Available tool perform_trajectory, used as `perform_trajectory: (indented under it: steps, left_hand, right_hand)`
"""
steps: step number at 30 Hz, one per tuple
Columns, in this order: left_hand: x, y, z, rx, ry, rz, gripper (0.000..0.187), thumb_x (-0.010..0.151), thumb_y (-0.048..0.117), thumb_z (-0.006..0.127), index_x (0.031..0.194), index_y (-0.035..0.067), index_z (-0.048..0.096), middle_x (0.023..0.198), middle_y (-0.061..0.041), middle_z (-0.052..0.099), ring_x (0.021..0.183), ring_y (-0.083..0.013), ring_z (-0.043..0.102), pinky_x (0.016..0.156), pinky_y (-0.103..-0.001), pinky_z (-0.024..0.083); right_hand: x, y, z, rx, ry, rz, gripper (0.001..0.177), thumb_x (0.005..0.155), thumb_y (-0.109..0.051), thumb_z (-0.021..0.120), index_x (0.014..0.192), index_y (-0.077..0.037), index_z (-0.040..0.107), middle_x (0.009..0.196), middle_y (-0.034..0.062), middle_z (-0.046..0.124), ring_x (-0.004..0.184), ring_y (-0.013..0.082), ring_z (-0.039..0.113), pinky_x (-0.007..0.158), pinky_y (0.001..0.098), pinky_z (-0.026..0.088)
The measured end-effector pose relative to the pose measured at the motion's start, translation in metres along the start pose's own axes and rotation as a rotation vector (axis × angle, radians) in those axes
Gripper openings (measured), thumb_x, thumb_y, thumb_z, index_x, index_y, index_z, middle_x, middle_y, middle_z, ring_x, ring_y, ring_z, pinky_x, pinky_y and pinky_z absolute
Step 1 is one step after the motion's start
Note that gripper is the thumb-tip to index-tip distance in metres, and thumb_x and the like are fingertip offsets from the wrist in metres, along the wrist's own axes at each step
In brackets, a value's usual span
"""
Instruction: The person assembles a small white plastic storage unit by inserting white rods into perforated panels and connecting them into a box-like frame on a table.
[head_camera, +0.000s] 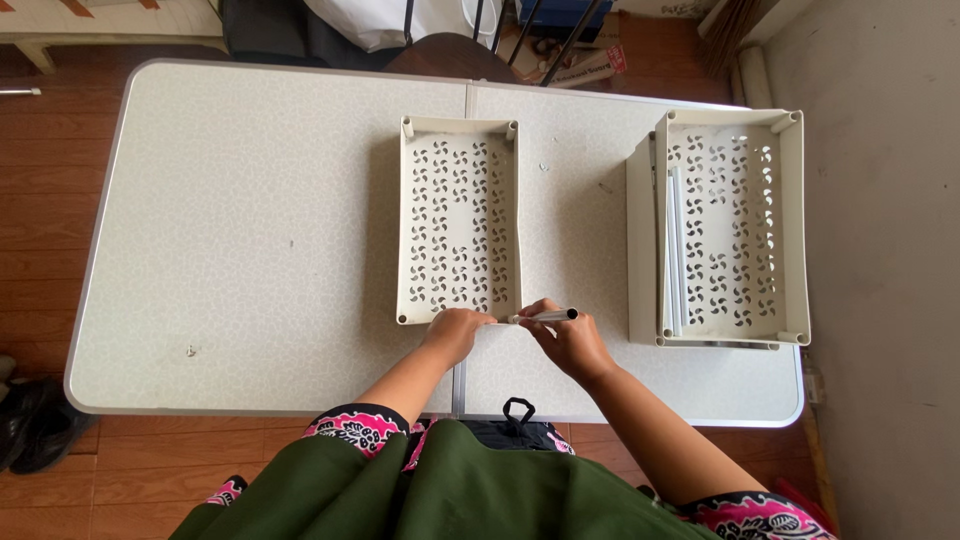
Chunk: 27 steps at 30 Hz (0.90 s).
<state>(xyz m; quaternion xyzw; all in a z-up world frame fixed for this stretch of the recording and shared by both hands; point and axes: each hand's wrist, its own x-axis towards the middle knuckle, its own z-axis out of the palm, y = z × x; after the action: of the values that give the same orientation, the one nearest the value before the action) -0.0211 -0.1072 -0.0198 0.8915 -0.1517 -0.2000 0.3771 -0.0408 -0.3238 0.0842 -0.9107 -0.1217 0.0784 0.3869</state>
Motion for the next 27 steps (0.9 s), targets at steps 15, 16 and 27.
perform_trajectory:
  steps: [15, 16, 27]
  left_hand:
    - [0.0, 0.006, -0.004, -0.019, 0.022, -0.03, 0.031, 0.093, 0.001, 0.056, 0.11, 0.016, 0.078, 0.105, -0.014, 0.075, 0.094, -0.0297, 0.073, 0.087, -0.04, 0.057]
    - [0.0, 0.006, -0.003, -0.009, 0.009, -0.045, 0.032, 0.093, 0.001, 0.056, 0.111, 0.017, 0.078, 0.105, -0.013, 0.075, 0.094, -0.0293, 0.074, 0.087, -0.04, 0.057]
    - [0.002, -0.011, 0.003, 0.038, 0.049, 0.085, 0.041, 0.088, -0.005, 0.051, 0.111, 0.015, 0.078, 0.102, -0.016, 0.075, 0.099, -0.0336, 0.07, 0.095, -0.044, 0.052]
  right_hand:
    - [-0.01, 0.011, 0.017, 0.005, 0.049, 0.049, 0.016, 0.094, -0.021, 0.069, 0.103, -0.009, 0.065, 0.107, 0.0049, 0.079, 0.082, 0.0195, 0.078, 0.066, 0.0305, 0.064]
    - [-0.011, 0.009, 0.017, 0.047, 0.07, 0.045, 0.015, 0.094, -0.02, 0.069, 0.102, -0.008, 0.064, 0.109, 0.0057, 0.079, 0.087, 0.0193, 0.078, 0.068, 0.0295, 0.065]
    - [0.012, -0.035, -0.014, 0.504, 0.065, -0.023, 0.031, 0.093, -0.016, 0.077, 0.085, -0.002, 0.05, 0.086, 0.0099, 0.062, 0.087, 0.0216, 0.062, 0.093, 0.0358, 0.053]
